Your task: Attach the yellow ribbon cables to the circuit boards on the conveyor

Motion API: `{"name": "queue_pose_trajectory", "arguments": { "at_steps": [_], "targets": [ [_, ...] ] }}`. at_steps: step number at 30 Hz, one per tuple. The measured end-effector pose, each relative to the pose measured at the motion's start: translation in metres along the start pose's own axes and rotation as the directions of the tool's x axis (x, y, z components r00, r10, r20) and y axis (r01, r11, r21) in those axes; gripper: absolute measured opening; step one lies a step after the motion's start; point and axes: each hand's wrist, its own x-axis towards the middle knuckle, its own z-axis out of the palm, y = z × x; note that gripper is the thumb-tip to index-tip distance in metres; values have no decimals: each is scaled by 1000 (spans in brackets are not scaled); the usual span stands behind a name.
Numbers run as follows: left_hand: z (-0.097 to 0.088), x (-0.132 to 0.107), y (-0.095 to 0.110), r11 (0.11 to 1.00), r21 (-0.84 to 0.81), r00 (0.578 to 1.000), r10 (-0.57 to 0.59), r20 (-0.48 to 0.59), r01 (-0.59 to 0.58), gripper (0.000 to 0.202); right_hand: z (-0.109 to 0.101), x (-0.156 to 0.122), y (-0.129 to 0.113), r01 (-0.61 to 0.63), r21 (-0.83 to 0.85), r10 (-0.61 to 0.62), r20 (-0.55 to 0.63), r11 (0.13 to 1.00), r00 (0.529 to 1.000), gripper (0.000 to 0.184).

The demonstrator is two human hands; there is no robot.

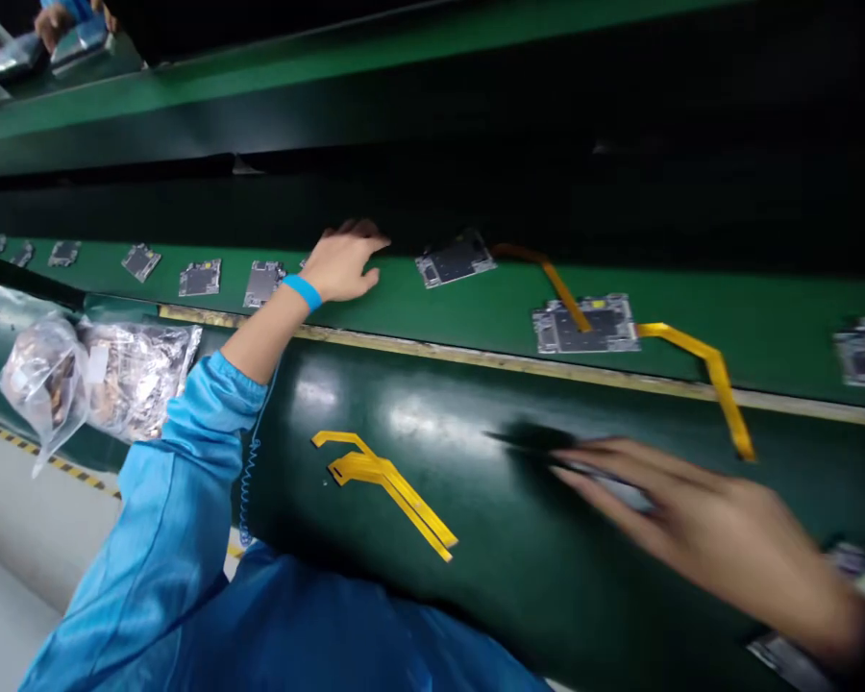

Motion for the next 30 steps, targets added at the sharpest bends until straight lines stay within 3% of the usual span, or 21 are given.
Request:
{"name": "queue_pose_trajectory", "arguments": {
  "at_steps": [2,5,10,12,14,18,23,26,28,30],
  "targets": [
    [0,-13,-25,1000,7,996,22,86,-23,74,28,32,-37,220,152,-243,150,963,958,26],
    [3,-28,-44,999,19,979,36,201,-41,88,62,71,-92,419,189,-450,175,888,876,35],
    [6,-38,-39,998,51,988,23,154,-31,79,91,111,-156,529,21,-500,363,848,787,33],
    [5,-43,-35,997,70,990,17,137,-26,74,94,123,-174,592,-37,-512,460,805,725,40],
    [4,-50,-32,996,86,991,6,132,-17,71,95,133,-191,642,-67,-514,539,764,668,32],
    [4,-65,-30,994,111,989,-15,147,-1,70,92,145,-217,691,-93,-506,611,717,608,20],
    [1,-74,-28,996,84,989,-48,142,36,62,92,153,-223,663,-122,-452,640,738,621,26],
    [-1,-71,-20,993,50,988,-110,104,106,46,96,155,-211,610,-22,-472,611,792,635,24],
    [2,-66,-10,984,12,981,-180,71,180,35,97,155,-197,511,139,-497,541,849,678,18],
    [8,-60,3,969,-17,968,-247,52,248,29,94,154,-178,369,326,-484,425,870,765,13]
  ]
}}
